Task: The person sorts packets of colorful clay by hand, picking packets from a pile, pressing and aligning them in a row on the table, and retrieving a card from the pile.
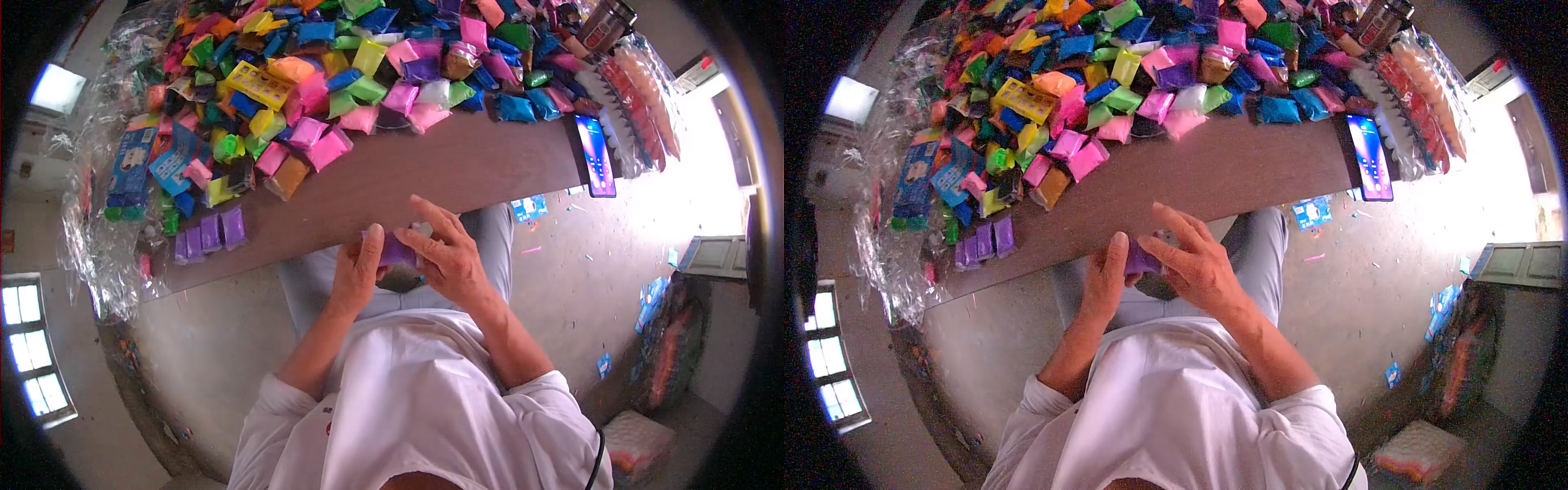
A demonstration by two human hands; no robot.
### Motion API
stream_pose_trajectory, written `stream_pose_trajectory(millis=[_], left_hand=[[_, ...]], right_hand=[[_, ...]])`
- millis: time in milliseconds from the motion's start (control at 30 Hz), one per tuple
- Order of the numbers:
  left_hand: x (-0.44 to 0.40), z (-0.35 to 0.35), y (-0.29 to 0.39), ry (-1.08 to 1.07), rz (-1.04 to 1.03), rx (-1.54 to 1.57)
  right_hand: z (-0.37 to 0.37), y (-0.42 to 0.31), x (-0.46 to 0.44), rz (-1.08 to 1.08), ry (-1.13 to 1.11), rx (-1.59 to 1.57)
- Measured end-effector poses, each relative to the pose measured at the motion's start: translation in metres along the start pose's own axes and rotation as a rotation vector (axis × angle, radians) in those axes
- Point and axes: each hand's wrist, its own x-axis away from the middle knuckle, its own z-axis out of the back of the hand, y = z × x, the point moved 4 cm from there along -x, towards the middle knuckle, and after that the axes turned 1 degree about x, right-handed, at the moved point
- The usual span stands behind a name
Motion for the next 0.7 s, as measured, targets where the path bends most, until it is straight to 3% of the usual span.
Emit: stream_pose_trajectory(millis=[67, 133, 200, 233, 300, 400, 533, 633, 700], left_hand=[[-0.002, 0.003, -0.012, -0.172, 0.047, -0.018], [-0.003, 0.007, -0.024, -0.186, 0.081, 0.016], [-0.003, 0.009, -0.026, -0.201, 0.113, 0.051], [-0.003, 0.012, -0.023, -0.158, 0.107, -0.001], [-0.004, 0.018, -0.022, -0.119, 0.1, -0.054], [-0.003, 0.022, -0.022, -0.119, 0.086, -0.089], [0.003, 0.005, -0.008, -0.216, -0.015, -0.108], [0.003, 0.0, -0.006, -0.262, -0.045, -0.19], [0.002, 0.001, -0.009, -0.269, -0.028, -0.247]], right_hand=[[0.002, 0.003, 0.0, 0.011, -0.01, -0.005], [0.001, 0.005, 0.006, 0.019, -0.02, -0.005], [-0.005, 0.021, 0.02, -0.352, 0.042, -0.292], [-0.005, 0.022, 0.024, -0.353, 0.043, -0.29], [-0.01, 0.034, 0.036, -0.772, 0.019, -0.591], [-0.011, 0.029, 0.033, -0.927, -0.014, -0.744], [-0.013, 0.021, 0.028, -0.973, -0.038, -0.861], [-0.024, 0.023, 0.035, -0.893, -0.111, -0.809], [-0.023, 0.021, 0.032, -0.707, -0.094, -0.465]])
